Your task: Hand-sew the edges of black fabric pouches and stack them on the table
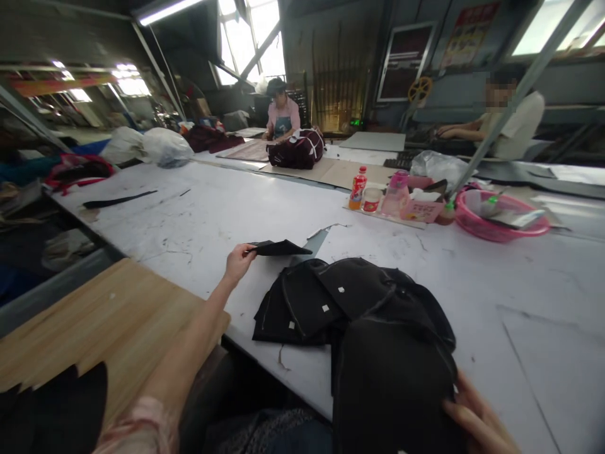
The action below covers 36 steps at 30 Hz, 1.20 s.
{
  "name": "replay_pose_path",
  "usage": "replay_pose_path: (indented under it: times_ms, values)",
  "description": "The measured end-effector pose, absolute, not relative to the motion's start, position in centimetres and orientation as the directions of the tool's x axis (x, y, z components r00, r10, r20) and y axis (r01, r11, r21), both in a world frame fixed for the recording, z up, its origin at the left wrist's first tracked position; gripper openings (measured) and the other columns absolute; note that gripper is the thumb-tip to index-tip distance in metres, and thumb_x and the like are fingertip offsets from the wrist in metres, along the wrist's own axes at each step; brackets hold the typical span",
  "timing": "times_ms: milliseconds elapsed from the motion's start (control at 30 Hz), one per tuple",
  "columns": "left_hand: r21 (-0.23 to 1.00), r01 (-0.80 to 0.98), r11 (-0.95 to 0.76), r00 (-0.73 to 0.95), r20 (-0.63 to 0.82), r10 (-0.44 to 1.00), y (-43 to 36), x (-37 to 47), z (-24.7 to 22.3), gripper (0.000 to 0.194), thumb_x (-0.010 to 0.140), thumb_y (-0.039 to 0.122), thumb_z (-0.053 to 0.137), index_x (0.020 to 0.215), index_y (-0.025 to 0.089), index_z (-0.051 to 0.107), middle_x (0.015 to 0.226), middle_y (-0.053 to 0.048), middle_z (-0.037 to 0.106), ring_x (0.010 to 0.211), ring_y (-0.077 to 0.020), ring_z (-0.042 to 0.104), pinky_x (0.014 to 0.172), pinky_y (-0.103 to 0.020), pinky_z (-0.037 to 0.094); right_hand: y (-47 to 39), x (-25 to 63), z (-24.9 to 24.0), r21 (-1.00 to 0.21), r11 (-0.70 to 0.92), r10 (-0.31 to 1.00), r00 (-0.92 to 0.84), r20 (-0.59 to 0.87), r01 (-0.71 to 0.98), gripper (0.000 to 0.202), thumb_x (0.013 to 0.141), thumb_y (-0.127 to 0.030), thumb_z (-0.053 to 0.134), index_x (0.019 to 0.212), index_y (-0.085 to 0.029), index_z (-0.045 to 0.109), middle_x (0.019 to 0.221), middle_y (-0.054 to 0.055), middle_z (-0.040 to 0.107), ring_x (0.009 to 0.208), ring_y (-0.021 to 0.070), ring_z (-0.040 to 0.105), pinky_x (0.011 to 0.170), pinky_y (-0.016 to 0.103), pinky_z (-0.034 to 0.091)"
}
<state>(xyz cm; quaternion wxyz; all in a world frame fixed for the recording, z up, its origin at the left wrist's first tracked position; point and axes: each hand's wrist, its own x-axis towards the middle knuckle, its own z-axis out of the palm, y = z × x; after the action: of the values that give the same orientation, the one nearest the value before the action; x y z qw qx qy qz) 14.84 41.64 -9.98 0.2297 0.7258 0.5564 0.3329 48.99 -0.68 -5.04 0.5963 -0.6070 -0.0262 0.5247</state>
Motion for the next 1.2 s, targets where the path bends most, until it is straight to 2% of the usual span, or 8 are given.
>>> replay_pose_path:
  times_ms: [100, 233, 333, 467, 633, 833, 1000, 1200]
  values:
    - [0.704, 0.579, -0.411, 0.316, 0.271, 0.909, 35.9, 14.5, -9.2, 0.027, 0.089, 0.037, 0.055, 0.102, 0.019, 0.072, 0.108, -0.008, 0.066, 0.1, -0.0217, 0.066, 0.087, -0.035, 0.057, 0.0, 47.6, -4.6, -0.743, -0.219, 0.706, 0.423, -0.568, -0.633, 0.075, 0.068, -0.038, 0.085, 0.138, -0.03, 0.058, 0.13, 0.008, 0.07, 0.114, 0.0333, 0.068, 0.088, 0.037, 0.06]
    - [0.685, 0.597, -0.418, 0.408, 0.189, 0.893, 27.4, 14.2, -8.8, 0.034, 0.083, 0.034, 0.064, 0.115, 0.024, 0.071, 0.121, -0.009, 0.061, 0.084, -0.02, 0.067, 0.073, -0.035, 0.06, 0.2, 45.7, -5.4, -0.719, -0.184, 0.752, 0.375, -0.542, -0.671, 0.065, 0.068, -0.031, 0.086, 0.129, -0.027, 0.063, 0.112, 0.006, 0.076, 0.1, 0.0276, 0.072, 0.085, 0.034, 0.058]
    - [0.803, 0.522, -0.288, 0.308, 0.137, 0.942, 20.9, 14.5, -8.2, 0.044, 0.088, 0.043, 0.064, 0.128, 0.024, 0.064, 0.13, -0.012, 0.058, 0.094, -0.0234, 0.067, 0.083, -0.039, 0.058, 1.0, 43.8, -5.8, -0.684, -0.142, 0.799, 0.324, -0.506, -0.716, 0.053, 0.068, -0.026, 0.085, 0.118, -0.028, 0.067, 0.099, 0.001, 0.077, 0.089, 0.0216, 0.071, 0.08, 0.029, 0.056]
    - [0.976, -0.048, 0.214, 0.545, -0.154, 0.824, 12.9, 15.3, -8.1, 0.076, 0.08, 0.064, 0.069, 0.138, 0.018, 0.055, 0.127, -0.018, 0.065, 0.116, -0.0345, 0.063, 0.097, -0.044, 0.054, 2.5, 40.7, -6.3, -0.698, -0.134, 0.865, 0.261, -0.428, -0.703, 0.038, 0.071, -0.023, 0.081, 0.107, -0.028, 0.068, 0.095, -0.001, 0.075, 0.085, 0.0187, 0.068, 0.079, 0.026, 0.054]
    - [0.898, -0.216, 0.384, 0.036, -0.386, 0.922, 7.7, 13.4, -9.0, 0.055, 0.069, 0.034, 0.086, 0.117, 0.025, 0.062, 0.117, -0.004, 0.072, 0.106, -0.0249, 0.069, 0.089, -0.032, 0.058, 2.7, 37.9, -7.3, -0.902, -0.209, 0.975, -0.004, -0.224, -0.378, 0.031, 0.089, -0.04, 0.068, 0.117, -0.028, 0.064, 0.105, 0.003, 0.07, 0.096, 0.0237, 0.064, 0.086, 0.032, 0.051]
    - [0.934, -0.17, 0.315, -0.122, -0.337, 0.933, 4.9, 8.6, -9.2, 0.041, 0.068, 0.032, 0.085, 0.105, 0.023, 0.069, 0.107, -0.001, 0.076, 0.099, -0.0231, 0.072, 0.091, -0.032, 0.058, 2.1, 36.9, -8.2, -0.993, -0.002, 0.899, -0.435, 0.051, -0.122, 0.084, 0.068, -0.07, 0.078, 0.136, -0.023, 0.06, 0.127, 0.011, 0.06, 0.127, 0.0359, 0.049, 0.116, 0.045, 0.031]
    - [0.962, -0.105, 0.254, -0.117, -0.266, 0.957, 3.2, 6.5, -8.9, 0.046, 0.07, 0.032, 0.084, 0.113, 0.022, 0.072, 0.112, -0.004, 0.076, 0.109, -0.0265, 0.069, 0.099, -0.035, 0.055, 3.2, 35.6, -10.0, -0.972, -0.095, 0.939, -0.344, -0.015, -0.215, 0.047, 0.078, -0.055, 0.079, 0.11, -0.021, 0.074, 0.137, 0.01, 0.056, 0.127, 0.0325, 0.054, 0.108, 0.041, 0.041]
    - [0.953, 0.146, 0.267, 0.114, -0.284, 0.952, 1.9, 5.8, -8.6, 0.04, 0.083, 0.033, 0.074, 0.118, 0.015, 0.071, 0.112, -0.008, 0.076, 0.106, -0.0281, 0.069, 0.095, -0.036, 0.055, 4.2, 32.7, -9.7, -0.946, -0.279, 0.945, -0.225, -0.239, -0.166, 0.032, 0.072, -0.045, 0.082, 0.085, -0.018, 0.071, 0.078, 0.001, 0.07, 0.075, 0.0217, 0.065, 0.07, 0.032, 0.053]
